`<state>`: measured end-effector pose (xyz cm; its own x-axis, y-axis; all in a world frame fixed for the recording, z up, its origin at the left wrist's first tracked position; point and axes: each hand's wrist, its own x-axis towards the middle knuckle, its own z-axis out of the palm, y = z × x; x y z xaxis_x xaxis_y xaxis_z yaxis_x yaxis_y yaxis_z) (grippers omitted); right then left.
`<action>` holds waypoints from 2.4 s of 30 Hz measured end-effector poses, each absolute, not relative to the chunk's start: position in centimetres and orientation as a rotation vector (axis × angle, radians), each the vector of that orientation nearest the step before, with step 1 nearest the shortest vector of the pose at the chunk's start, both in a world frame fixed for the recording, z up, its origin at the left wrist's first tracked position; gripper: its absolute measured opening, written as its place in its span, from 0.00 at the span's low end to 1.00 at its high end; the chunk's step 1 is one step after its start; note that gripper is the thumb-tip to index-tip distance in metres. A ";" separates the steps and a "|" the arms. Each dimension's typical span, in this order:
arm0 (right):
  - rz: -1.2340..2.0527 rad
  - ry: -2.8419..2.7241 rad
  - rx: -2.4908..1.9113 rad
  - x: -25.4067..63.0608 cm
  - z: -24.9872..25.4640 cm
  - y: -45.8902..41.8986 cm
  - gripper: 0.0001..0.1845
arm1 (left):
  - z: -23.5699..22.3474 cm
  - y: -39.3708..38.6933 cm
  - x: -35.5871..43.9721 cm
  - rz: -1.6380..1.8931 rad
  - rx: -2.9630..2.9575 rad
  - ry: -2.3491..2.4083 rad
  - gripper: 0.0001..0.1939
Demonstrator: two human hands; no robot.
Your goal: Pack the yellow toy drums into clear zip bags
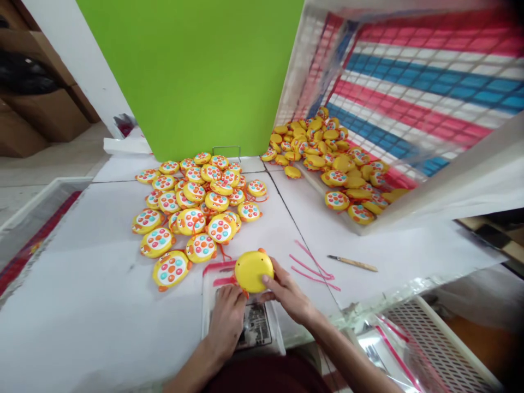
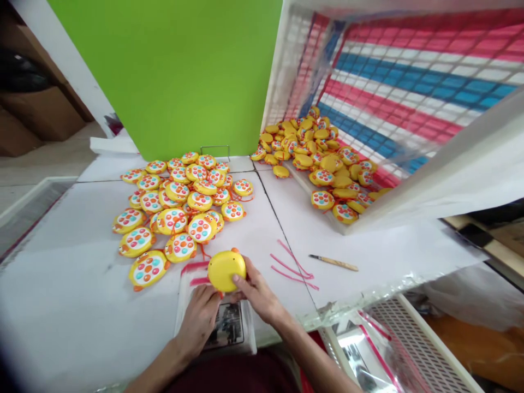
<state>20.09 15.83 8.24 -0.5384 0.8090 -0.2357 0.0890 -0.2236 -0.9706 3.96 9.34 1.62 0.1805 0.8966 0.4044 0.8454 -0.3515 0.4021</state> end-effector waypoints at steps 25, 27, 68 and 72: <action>1.080 -2.535 -1.184 20.4 10.3 14.1 0.26 | 5.0 6.7 2.4 0.985 2.226 1.644 0.11; 1.094 -2.551 -1.189 20.5 10.4 14.2 0.26 | 5.4 6.7 1.6 1.139 1.957 1.747 0.08; 0.578 -2.694 -1.078 15.9 9.2 15.4 0.10 | 5.7 9.7 1.9 1.129 0.781 1.376 0.17; 0.466 -2.789 -1.090 14.9 9.2 15.7 0.06 | 5.9 9.9 1.9 1.081 0.879 1.342 0.16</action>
<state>14.91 15.74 9.21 -0.7357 0.6772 -0.0086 0.6432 0.6947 -0.3220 1.91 9.85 5.93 -0.0757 0.9498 -0.3037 -0.0950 0.2963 0.9504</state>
